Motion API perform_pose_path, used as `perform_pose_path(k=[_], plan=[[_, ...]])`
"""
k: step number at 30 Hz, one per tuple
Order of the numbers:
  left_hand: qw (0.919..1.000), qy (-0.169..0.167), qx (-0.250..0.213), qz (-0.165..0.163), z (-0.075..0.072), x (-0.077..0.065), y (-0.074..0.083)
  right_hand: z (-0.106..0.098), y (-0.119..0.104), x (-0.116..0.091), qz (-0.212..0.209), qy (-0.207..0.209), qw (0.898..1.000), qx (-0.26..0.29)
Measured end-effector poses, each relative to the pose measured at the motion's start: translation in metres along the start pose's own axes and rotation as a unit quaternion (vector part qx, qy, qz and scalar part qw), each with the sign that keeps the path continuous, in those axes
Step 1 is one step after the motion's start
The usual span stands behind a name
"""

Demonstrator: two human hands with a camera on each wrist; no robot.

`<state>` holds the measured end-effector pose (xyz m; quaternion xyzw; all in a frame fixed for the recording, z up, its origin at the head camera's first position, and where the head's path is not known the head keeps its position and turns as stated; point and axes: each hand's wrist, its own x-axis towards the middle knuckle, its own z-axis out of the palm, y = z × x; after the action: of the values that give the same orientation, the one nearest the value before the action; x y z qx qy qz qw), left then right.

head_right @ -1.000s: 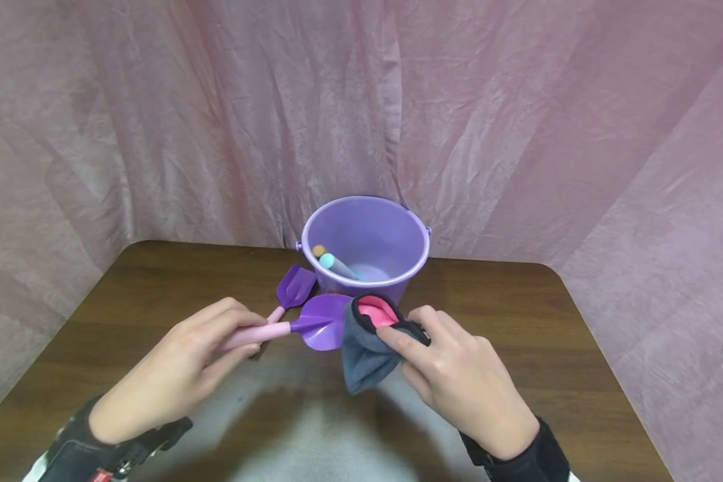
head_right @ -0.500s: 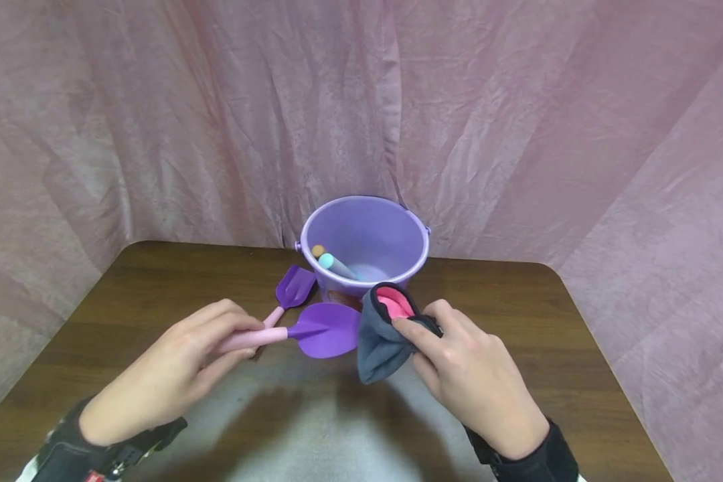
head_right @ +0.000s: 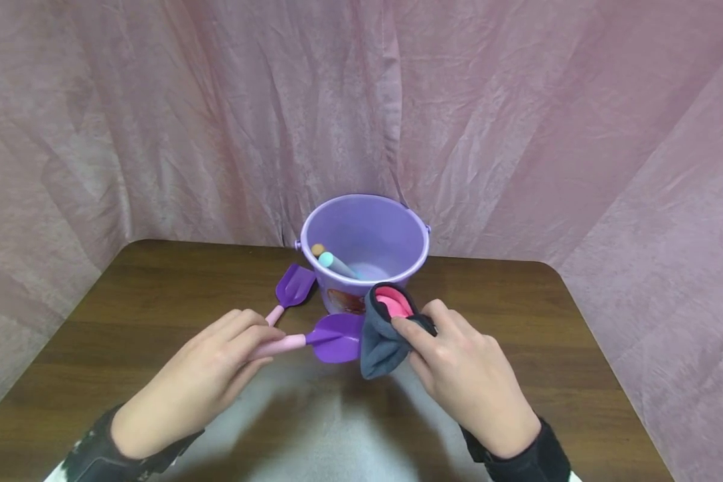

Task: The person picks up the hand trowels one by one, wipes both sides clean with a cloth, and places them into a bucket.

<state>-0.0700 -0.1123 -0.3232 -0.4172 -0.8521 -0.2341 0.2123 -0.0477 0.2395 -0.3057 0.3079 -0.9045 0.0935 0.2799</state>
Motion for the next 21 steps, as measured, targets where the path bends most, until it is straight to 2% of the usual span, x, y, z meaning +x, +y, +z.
perform_pose_path(k=[8, 17, 21], plan=[[0.9995, 0.009, 0.025, 0.018, 0.010, 0.002, 0.010, 0.005, -0.007, 0.002, -0.009, 0.005, 1.000, 0.008], [0.9995, 0.008, 0.023, 0.019, 0.018, 0.003, 0.017, 0.011, -0.015, 0.004, -0.029, 0.008, 0.999, 0.015], [0.9998, -0.002, 0.014, 0.016, 0.018, 0.001, 0.017, 0.015, -0.018, 0.007, -0.050, 0.044, 0.998, 0.012]])
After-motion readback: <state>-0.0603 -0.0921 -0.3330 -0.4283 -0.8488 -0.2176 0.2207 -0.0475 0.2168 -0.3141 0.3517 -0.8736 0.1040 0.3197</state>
